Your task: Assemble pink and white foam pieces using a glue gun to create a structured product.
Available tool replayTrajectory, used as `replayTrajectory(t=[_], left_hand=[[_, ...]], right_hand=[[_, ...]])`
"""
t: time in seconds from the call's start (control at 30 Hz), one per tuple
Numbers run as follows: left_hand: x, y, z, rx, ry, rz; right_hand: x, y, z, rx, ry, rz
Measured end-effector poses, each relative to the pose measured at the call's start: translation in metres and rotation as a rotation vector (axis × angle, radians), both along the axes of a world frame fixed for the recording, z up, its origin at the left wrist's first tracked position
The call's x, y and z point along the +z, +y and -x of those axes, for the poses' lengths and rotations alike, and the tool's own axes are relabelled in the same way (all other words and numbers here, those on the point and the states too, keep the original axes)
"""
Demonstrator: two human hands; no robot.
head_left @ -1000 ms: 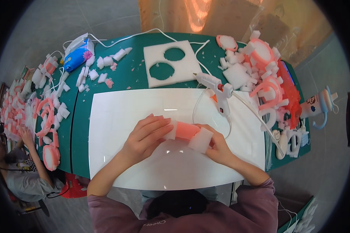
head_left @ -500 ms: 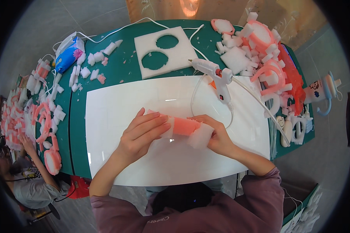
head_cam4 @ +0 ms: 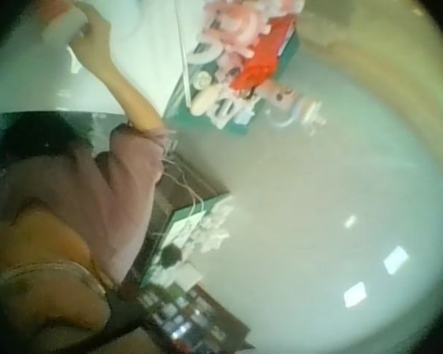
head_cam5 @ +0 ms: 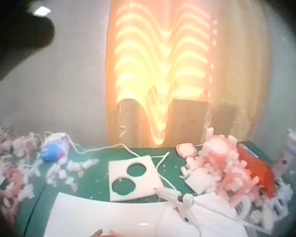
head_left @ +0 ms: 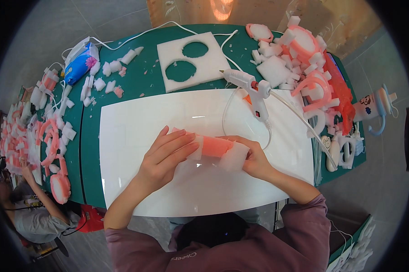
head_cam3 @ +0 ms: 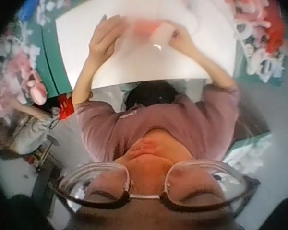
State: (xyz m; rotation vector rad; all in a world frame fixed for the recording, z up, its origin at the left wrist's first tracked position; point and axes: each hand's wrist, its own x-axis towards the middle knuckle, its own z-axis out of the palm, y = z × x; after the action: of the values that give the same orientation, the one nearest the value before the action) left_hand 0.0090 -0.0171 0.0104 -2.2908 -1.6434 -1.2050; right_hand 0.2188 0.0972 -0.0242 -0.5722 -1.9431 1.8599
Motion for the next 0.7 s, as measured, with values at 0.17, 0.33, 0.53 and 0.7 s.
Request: replayTrajectory(t=[0.17,0.33,0.53,0.7], left_hand=[[0.0001,-0.0011,-0.002,-0.003,0.021,-0.01],[0.0006,-0.0024,-0.0035,-0.006,0.023,-0.006],[0.0027,-0.0025,-0.0037,0.001,0.02,0.009],[0.0073,-0.0016,-0.0027,-0.012,0.01,0.053]], right_hand=[[-0.0001,0.0006,-0.0006,0.01,0.014,-0.014],[-0.0007,0.0032,-0.0012,0.036,-0.002,-0.04],[-0.0001,0.002,0.0005,0.027,-0.02,-0.039],[-0.0013,0.0002,0.0012,-0.001,0.011,-0.028]])
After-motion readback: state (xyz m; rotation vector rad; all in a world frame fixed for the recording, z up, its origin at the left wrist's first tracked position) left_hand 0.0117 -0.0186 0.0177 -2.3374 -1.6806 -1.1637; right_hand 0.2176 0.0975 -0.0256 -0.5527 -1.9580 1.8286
